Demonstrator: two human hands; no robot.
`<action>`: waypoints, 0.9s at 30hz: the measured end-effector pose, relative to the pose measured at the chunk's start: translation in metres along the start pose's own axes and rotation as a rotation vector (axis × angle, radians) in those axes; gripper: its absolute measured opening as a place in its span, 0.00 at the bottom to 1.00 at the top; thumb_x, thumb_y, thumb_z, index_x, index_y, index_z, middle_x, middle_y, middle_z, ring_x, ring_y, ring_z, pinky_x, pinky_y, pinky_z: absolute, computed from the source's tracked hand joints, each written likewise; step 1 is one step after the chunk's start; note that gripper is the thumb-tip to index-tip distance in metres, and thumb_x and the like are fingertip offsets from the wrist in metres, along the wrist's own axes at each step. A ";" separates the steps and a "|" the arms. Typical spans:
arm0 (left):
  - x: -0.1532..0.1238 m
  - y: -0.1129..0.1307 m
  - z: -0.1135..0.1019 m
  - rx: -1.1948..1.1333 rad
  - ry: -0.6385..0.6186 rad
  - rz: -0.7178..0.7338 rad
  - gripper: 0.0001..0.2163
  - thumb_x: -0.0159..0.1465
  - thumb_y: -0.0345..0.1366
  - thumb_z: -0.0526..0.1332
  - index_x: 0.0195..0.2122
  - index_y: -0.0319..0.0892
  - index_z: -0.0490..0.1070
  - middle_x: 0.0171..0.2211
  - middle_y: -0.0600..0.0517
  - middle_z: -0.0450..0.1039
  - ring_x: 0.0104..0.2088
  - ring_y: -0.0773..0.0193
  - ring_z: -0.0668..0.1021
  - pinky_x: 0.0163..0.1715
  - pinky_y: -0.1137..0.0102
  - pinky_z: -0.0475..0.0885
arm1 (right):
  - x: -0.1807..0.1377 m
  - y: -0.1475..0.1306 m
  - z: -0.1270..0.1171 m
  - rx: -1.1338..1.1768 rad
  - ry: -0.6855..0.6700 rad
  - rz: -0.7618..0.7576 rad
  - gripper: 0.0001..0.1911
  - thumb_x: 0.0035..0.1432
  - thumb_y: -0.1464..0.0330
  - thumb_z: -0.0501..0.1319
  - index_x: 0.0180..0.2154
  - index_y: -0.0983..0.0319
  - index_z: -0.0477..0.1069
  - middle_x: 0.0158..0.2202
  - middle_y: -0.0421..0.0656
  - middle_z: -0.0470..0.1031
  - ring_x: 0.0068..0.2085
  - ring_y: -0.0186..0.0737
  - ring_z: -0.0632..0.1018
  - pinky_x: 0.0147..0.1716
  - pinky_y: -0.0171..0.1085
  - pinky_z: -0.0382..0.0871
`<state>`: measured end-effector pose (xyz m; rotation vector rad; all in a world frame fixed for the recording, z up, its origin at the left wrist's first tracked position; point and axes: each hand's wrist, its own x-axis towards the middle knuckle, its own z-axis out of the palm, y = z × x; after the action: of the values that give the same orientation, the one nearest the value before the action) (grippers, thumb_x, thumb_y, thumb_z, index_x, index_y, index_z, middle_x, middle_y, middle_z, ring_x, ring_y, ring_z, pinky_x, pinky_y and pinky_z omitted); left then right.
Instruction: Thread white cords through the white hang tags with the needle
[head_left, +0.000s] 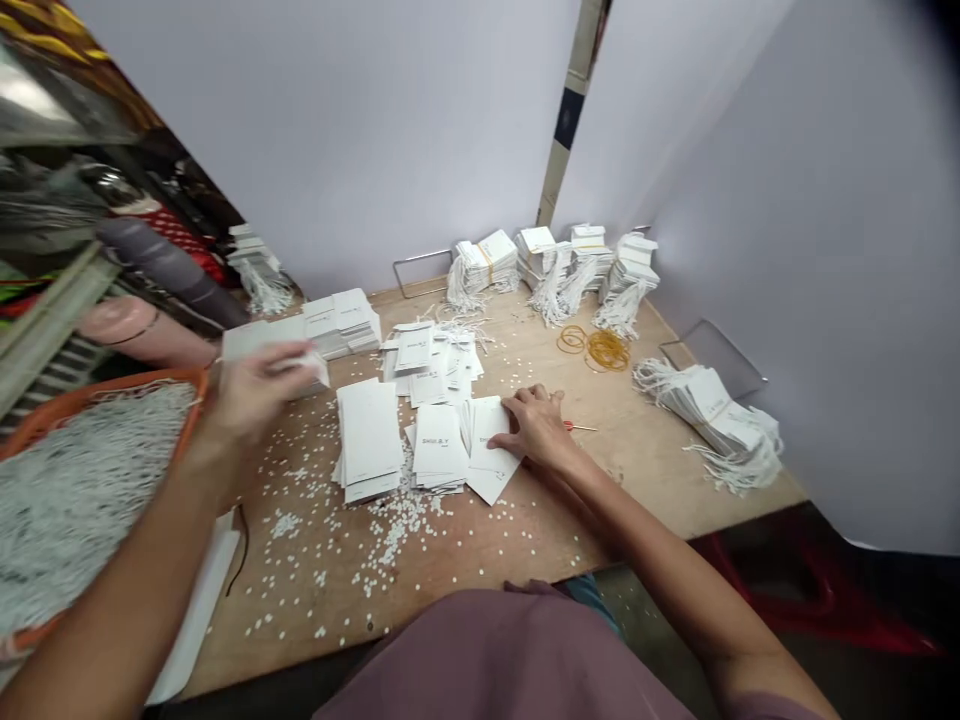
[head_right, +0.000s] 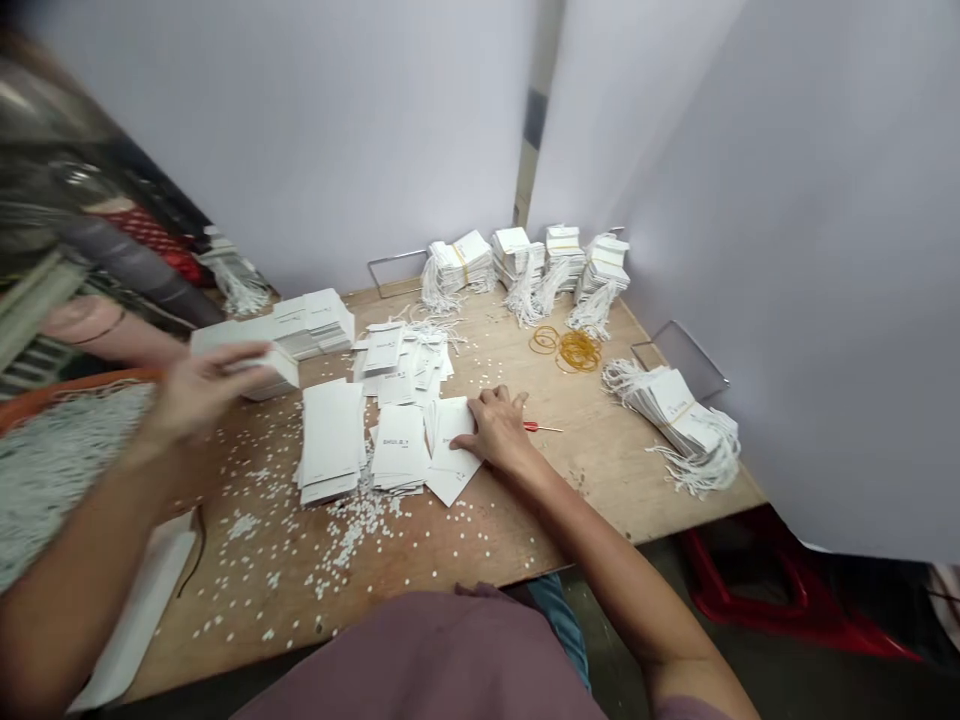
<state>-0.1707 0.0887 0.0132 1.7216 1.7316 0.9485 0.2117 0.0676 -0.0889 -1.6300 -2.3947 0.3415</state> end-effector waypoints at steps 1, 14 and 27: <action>-0.012 -0.004 0.010 0.065 -0.075 0.008 0.23 0.60 0.50 0.67 0.53 0.44 0.74 0.55 0.48 0.71 0.53 0.51 0.74 0.55 0.51 0.70 | 0.000 -0.001 0.003 -0.010 0.004 0.011 0.24 0.52 0.51 0.70 0.41 0.62 0.74 0.44 0.53 0.75 0.49 0.60 0.68 0.50 0.65 0.56; -0.023 -0.031 0.053 0.511 -0.285 0.196 0.26 0.52 0.48 0.70 0.51 0.43 0.73 0.53 0.44 0.64 0.56 0.44 0.67 0.58 0.52 0.64 | -0.009 -0.002 0.017 -0.009 0.256 -0.140 0.08 0.67 0.69 0.56 0.42 0.61 0.74 0.42 0.50 0.77 0.46 0.52 0.68 0.50 0.53 0.53; -0.085 -0.028 0.059 0.459 -0.286 0.362 0.23 0.56 0.49 0.70 0.48 0.42 0.78 0.52 0.41 0.73 0.53 0.45 0.74 0.54 0.50 0.71 | -0.002 0.003 0.027 0.062 0.251 -0.081 0.11 0.68 0.70 0.50 0.37 0.62 0.70 0.37 0.51 0.76 0.40 0.49 0.70 0.46 0.48 0.56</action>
<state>-0.1373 0.0127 -0.0548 2.3910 1.5549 0.4190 0.2065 0.0650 -0.1159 -1.4496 -2.2316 0.1824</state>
